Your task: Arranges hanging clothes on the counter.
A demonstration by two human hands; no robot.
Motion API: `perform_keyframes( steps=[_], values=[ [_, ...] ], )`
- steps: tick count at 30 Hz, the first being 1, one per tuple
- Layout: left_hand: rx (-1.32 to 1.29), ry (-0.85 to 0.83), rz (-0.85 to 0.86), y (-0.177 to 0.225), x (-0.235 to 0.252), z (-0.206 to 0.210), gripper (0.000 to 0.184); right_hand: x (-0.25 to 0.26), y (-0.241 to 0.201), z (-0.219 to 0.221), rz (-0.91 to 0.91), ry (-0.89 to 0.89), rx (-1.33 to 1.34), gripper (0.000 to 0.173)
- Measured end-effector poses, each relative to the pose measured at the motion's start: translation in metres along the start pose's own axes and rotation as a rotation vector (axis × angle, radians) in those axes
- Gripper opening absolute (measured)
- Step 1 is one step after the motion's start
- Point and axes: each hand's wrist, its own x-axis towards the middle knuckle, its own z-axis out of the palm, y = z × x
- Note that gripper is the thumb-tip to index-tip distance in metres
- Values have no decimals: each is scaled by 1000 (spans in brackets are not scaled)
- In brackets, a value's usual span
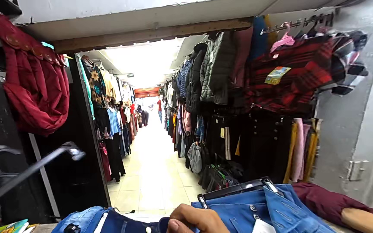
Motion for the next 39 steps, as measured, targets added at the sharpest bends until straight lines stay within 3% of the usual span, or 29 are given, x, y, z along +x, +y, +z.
perform_keyframes(
  steps=[2,4,6,8,12,15,18,20,22,25,27,29,31,33,35,38,39],
  values=[
    [-177,-250,253,-13,-10,6,35,0,4,2,43,-17,74,19],
    [-253,-485,404,1,-37,24,31,2,15,-1,148,4,248,31],
    [-250,-657,420,20,-60,46,29,5,28,-14,305,59,482,42],
    [-272,-743,403,30,-70,67,28,2,42,-33,383,49,538,49],
    [-410,-881,330,33,-70,96,28,-9,36,-58,295,283,118,29],
    [-359,-983,405,29,-73,105,25,-9,42,-65,205,439,-192,22],
    [-404,-1045,467,19,-86,122,18,-12,45,-65,216,133,-231,28],
    [-455,-1032,381,14,-95,136,18,-11,35,-54,313,-136,-104,39],
    [-456,-945,258,9,-100,146,30,-7,39,-48,425,-224,3,51],
    [-337,-735,183,7,-95,146,54,-10,53,-57,512,-21,76,45],
    [-248,-659,301,5,-91,140,36,-8,58,-64,514,234,135,44],
    [-200,-789,523,3,-92,142,22,-3,63,-66,455,520,324,44],
    [-118,-994,725,-1,-101,157,21,2,65,-62,387,703,579,42],
    [124,-1233,656,1,-109,177,28,5,59,-54,381,725,705,53],
    [402,-1366,514,-5,-115,197,38,8,52,-46,402,630,660,76],
    [345,-1263,461,-28,-118,204,40,14,45,-36,449,497,558,111],
    [340,-1215,380,-32,-117,203,41,14,42,-33,463,448,540,115]
  ],
)
